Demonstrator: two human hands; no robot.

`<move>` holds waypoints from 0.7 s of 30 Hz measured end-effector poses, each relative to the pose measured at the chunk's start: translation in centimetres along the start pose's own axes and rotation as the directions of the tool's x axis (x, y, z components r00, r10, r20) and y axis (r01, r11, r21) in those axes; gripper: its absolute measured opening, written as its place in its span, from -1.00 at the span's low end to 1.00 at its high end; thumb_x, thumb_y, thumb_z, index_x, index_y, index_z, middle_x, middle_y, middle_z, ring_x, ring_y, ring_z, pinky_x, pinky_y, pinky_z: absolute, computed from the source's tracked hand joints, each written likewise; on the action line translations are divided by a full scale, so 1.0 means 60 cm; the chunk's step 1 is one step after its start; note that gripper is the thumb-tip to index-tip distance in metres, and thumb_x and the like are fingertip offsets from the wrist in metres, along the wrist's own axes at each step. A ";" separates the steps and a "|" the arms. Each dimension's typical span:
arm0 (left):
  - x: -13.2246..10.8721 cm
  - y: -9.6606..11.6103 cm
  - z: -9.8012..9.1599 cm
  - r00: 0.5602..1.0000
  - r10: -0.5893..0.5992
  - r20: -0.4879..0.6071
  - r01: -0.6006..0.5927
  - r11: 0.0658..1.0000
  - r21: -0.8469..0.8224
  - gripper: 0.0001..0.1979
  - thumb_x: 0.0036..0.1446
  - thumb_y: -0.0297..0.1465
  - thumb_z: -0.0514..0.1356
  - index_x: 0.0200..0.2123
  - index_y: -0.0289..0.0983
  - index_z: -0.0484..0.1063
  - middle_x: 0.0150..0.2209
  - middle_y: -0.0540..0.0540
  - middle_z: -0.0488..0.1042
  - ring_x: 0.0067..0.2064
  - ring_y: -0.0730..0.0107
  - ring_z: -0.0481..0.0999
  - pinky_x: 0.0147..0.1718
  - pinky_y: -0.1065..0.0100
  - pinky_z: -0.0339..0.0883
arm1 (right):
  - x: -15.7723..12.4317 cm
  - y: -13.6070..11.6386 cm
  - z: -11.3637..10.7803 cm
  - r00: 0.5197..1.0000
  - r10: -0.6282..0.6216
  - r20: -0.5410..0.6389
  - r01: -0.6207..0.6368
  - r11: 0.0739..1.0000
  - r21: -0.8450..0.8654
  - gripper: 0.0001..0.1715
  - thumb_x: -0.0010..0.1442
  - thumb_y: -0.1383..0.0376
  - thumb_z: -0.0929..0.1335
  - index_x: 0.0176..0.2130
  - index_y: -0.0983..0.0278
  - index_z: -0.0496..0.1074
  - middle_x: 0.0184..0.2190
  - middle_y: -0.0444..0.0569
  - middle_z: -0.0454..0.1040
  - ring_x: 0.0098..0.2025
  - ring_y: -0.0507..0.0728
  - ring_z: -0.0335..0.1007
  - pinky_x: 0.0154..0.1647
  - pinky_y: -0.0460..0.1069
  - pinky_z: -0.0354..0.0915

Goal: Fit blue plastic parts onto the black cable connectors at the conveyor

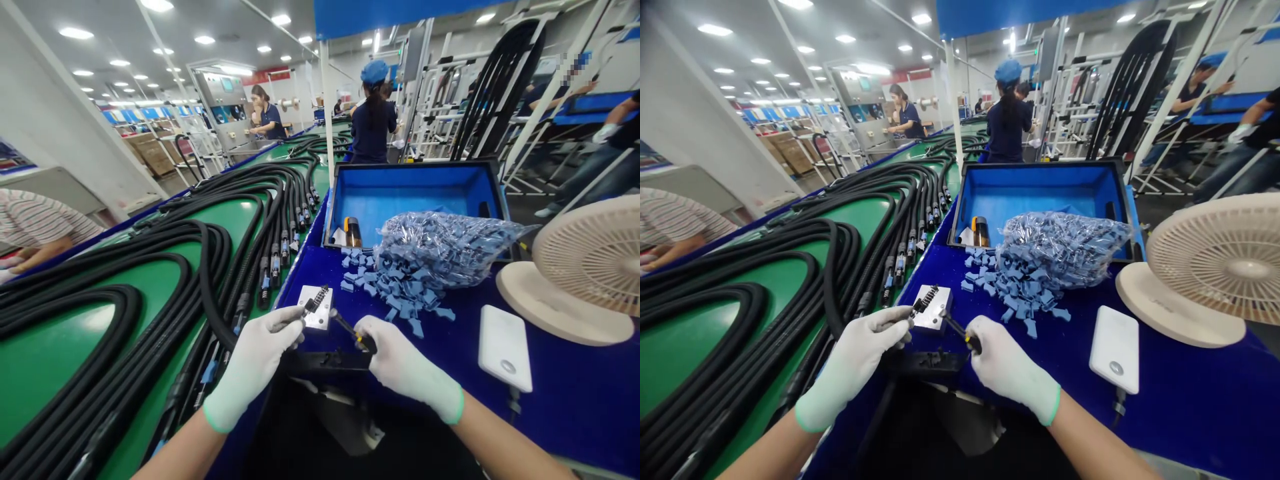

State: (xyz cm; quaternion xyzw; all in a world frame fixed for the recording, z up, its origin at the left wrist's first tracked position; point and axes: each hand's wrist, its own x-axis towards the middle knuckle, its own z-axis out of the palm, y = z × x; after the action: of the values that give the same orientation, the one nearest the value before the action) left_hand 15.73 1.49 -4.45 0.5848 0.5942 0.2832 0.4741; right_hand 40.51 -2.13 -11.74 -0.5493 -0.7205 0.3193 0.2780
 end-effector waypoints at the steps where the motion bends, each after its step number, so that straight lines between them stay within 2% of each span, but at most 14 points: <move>1: 0.001 0.004 0.000 1.000 0.003 0.002 -0.003 1.000 0.000 -0.58 0.20 -0.25 0.25 0.08 -0.29 0.55 -0.20 -0.10 0.66 -0.19 0.19 0.61 -0.19 0.30 0.45 | 0.001 -0.013 -0.002 0.997 -0.078 0.017 0.077 0.993 0.093 -0.86 0.14 0.47 0.33 -0.28 0.27 0.41 -0.19 0.01 0.52 -0.18 0.16 0.47 -0.16 0.00 0.37; 4: 0.003 0.007 0.002 0.999 0.042 0.012 -0.042 0.999 0.027 -0.60 0.21 -0.23 0.25 0.05 -0.28 0.58 -0.15 -0.10 0.66 -0.16 0.19 0.60 -0.17 0.31 0.43 | 0.005 -0.055 -0.004 0.957 -0.290 0.028 0.270 0.919 0.288 -0.93 0.22 0.39 0.37 -0.28 0.24 0.48 -0.04 0.02 0.54 0.01 0.20 0.47 0.08 0.05 0.36; 7: 0.005 -0.001 0.005 0.995 0.099 0.020 -0.100 0.992 0.079 -0.65 0.22 -0.23 0.25 0.01 -0.23 0.61 -0.11 -0.06 0.65 -0.12 0.19 0.59 -0.14 0.31 0.40 | 0.014 -0.081 -0.003 0.923 -0.384 0.010 0.358 0.868 0.344 -0.85 0.25 0.38 0.37 -0.16 0.21 0.51 0.01 0.00 0.54 -0.02 0.17 0.49 0.17 0.07 0.34; 12: 0.010 -0.021 0.007 0.990 0.140 0.030 -0.143 0.982 0.127 -0.70 0.27 -0.19 0.23 0.00 -0.14 0.60 -0.15 0.02 0.64 -0.13 0.24 0.58 -0.14 0.34 0.36 | 0.019 -0.080 0.001 0.938 -0.347 0.002 0.339 0.919 0.203 -0.66 0.22 0.38 0.38 0.00 0.18 0.50 0.00 0.04 0.56 -0.02 0.23 0.50 0.15 0.13 0.37; 17: 0.006 -0.023 0.015 0.975 0.221 -0.008 -0.217 0.961 0.171 -0.79 0.27 -0.22 0.23 -0.17 -0.17 0.61 -0.18 0.03 0.60 -0.13 0.27 0.56 -0.14 0.36 0.35 | 0.014 -0.071 0.010 0.946 -0.320 -0.041 0.323 0.942 0.097 -0.50 0.15 0.37 0.42 0.10 0.15 0.46 0.07 0.07 0.52 0.04 0.29 0.47 0.13 0.17 0.38; 19: 0.002 -0.022 0.019 0.966 0.258 -0.013 -0.252 0.952 0.174 -0.81 0.28 -0.24 0.22 -0.22 -0.18 0.60 -0.20 0.02 0.58 -0.12 0.27 0.56 -0.14 0.36 0.35 | 0.011 -0.068 0.014 0.950 -0.307 -0.053 0.310 0.948 0.067 -0.49 0.14 0.39 0.42 0.09 0.15 0.46 0.05 0.08 0.52 0.03 0.29 0.46 0.11 0.17 0.39; 21: -0.001 -0.022 0.021 0.962 0.274 -0.012 -0.267 0.945 0.189 -0.81 0.29 -0.25 0.21 -0.23 -0.18 0.59 -0.21 0.01 0.58 -0.13 0.27 0.56 -0.14 0.36 0.35 | 0.009 -0.065 0.018 0.957 -0.286 -0.048 0.289 0.956 0.044 -0.58 0.15 0.41 0.41 0.02 0.17 0.48 -0.03 0.07 0.53 -0.03 0.27 0.47 0.06 0.15 0.40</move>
State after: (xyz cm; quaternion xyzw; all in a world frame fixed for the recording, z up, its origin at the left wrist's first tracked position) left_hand 16.29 0.94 -6.12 0.6969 0.5410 0.3002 0.3626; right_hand 37.16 -2.53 -9.42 -0.4379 -0.7786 0.2823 0.3498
